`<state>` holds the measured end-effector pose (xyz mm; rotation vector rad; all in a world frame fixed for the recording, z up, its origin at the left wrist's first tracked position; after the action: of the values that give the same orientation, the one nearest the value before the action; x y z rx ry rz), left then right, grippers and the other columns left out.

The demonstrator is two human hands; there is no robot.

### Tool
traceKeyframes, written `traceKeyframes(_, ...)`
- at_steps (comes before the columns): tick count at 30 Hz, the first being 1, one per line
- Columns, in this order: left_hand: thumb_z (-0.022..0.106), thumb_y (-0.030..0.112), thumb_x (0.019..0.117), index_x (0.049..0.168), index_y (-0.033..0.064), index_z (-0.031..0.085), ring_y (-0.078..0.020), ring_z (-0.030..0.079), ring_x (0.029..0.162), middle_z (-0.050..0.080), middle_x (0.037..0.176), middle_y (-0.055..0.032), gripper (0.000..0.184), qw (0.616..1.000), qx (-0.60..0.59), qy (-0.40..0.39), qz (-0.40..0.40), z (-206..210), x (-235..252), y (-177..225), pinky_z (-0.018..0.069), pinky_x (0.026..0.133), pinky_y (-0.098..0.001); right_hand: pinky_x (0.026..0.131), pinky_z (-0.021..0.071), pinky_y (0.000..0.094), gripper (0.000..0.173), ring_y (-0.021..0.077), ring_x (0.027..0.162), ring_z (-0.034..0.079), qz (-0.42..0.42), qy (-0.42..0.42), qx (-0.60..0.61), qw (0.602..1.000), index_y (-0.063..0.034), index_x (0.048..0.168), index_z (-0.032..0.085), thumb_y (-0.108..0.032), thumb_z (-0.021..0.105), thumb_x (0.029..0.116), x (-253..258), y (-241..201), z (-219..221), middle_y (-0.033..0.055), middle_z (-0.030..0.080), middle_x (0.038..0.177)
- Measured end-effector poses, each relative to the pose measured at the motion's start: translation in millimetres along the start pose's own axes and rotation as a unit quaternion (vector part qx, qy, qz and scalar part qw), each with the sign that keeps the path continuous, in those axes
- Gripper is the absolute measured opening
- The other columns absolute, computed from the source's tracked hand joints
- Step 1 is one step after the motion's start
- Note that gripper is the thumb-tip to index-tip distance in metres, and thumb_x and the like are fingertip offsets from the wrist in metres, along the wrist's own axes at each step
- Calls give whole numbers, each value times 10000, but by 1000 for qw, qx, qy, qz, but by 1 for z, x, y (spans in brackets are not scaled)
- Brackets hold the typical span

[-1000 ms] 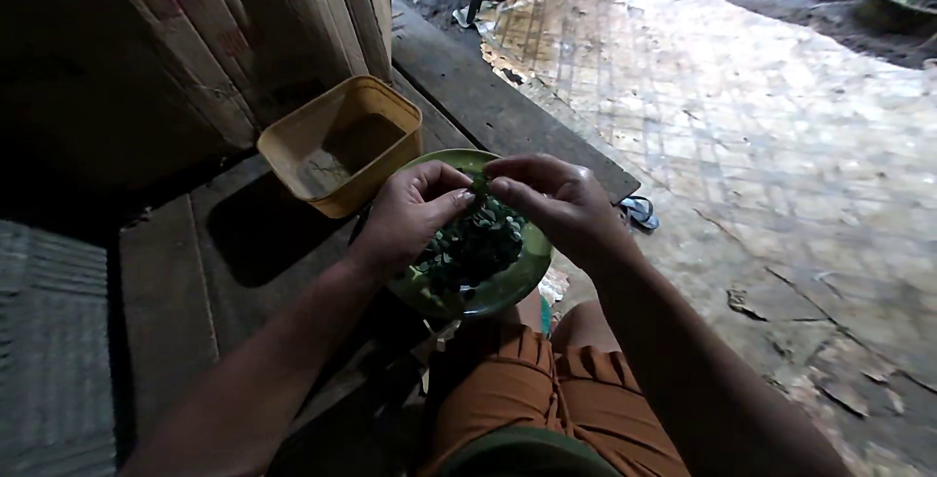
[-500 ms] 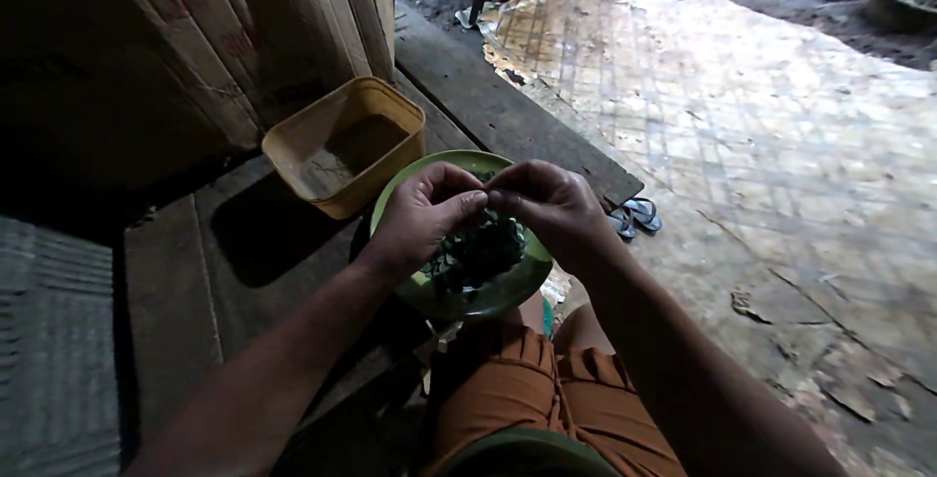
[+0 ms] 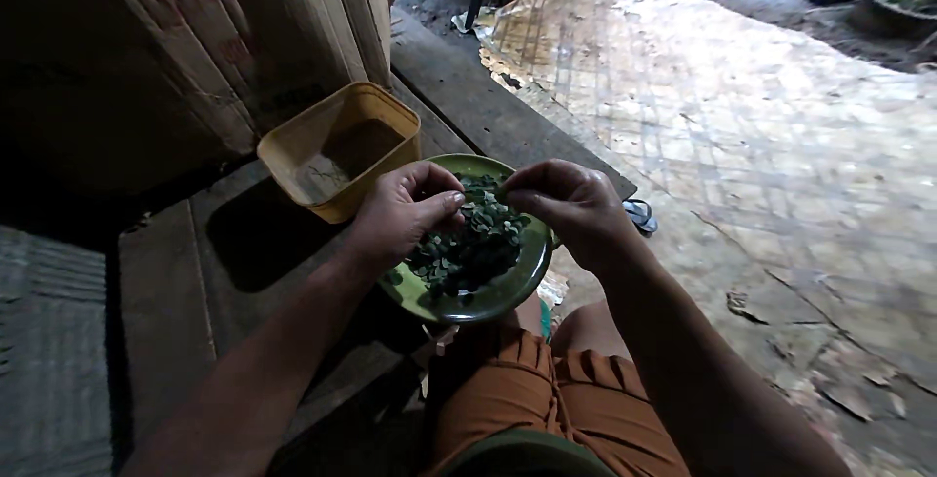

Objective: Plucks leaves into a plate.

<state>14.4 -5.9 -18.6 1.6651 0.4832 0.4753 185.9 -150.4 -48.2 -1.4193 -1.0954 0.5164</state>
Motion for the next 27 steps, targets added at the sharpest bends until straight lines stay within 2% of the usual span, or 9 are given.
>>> traceKeyframes(4, 670, 6, 955, 1006, 33, 667, -91, 699, 750, 698, 878, -34, 58, 996, 80, 2, 39, -5, 1, -1, 618, 714, -244, 678, 580, 214, 118, 49, 735, 674, -19, 7, -12, 1000, -61, 1033, 719, -29, 678, 927, 1, 3, -6, -4, 726, 867)
traceKeyframes(6, 716, 91, 929, 1067, 87, 694, -54, 680, 900, 704, 1007, 4, 140, 985, 154, -12, 82, -6, 0, -3, 582, 796, -232, 653, 568, 203, 109, 37, 716, 662, -15, 8, -31, 999, -65, 1025, 714, -27, 679, 929, 0, 0, -5, -12, 714, 848)
traceKeyframes(8, 749, 200, 916, 1192, 115, 694, -84, 631, 1100, 663, 1201, -13, 294, 969, 213, -27, 121, -5, -2, -5, 542, 942, -293, 637, 560, 194, 97, 26, 707, 656, -15, 2, -53, 998, -73, 1018, 715, -36, 687, 933, 0, -5, -1, -18, 711, 844)
traceKeyframes(9, 754, 236, 916, 1224, 117, 685, -97, 611, 1151, 651, 1239, -22, 337, 960, 236, -29, 146, -3, -2, -6, 517, 989, -313, 632, 558, 187, 86, 19, 703, 652, -21, -5, -66, 998, -75, 1016, 713, -46, 691, 937, 1, -7, 1, -21, 708, 843)
traceKeyframes(11, 746, 240, 925, 1204, 107, 701, -89, 627, 1120, 678, 1191, -24, 312, 942, 269, -18, 198, 0, -2, -10, 517, 984, -297, 639, 566, 190, 79, 18, 709, 659, -34, -18, -80, 996, -73, 1016, 712, -62, 698, 939, 1, -10, 5, -22, 712, 849)
traceKeyframes(15, 685, 164, 969, 1026, 111, 744, -26, 677, 901, 722, 968, 14, 99, 923, 309, 19, 230, 3, -3, -15, 565, 845, -234, 639, 563, 187, 80, 18, 704, 658, -38, -32, -89, 995, -78, 1014, 719, -54, 693, 941, 3, -13, 12, -25, 716, 844)
traceKeyframes(21, 662, 166, 981, 1000, 91, 742, -56, 666, 856, 712, 925, -13, 111, 909, 342, 39, 235, 0, -3, -13, 554, 807, -253, 669, 573, 200, 148, 22, 744, 669, -27, -51, -78, 995, -91, 1107, 700, -111, 687, 961, 5, -13, 19, -25, 719, 891)
traceKeyframes(24, 663, 158, 978, 991, 86, 743, -55, 669, 851, 718, 923, -19, 109, 904, 355, 39, 235, -4, -2, -10, 549, 804, -250, 639, 563, 188, 71, 16, 706, 653, -65, -40, -97, 992, -79, 1023, 702, -82, 692, 952, 7, -13, 26, -23, 705, 847)
traceKeyframes(27, 652, 168, 992, 1019, 72, 745, -103, 677, 875, 720, 955, -55, 136, 888, 387, 70, 236, -19, 0, 0, 553, 820, -291, 702, 581, 213, 84, 19, 752, 674, -77, -21, -157, 984, -99, 1039, 710, -131, 688, 964, 9, -8, 23, -22, 719, 885)
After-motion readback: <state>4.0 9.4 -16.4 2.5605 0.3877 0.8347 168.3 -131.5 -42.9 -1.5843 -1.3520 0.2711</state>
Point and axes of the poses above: each hand's wrist, its own x-axis towards the middle knuckle, its own z-axis out of the palm, y = z × x, the point moved 1 cm from there along x, towards the middle knuckle
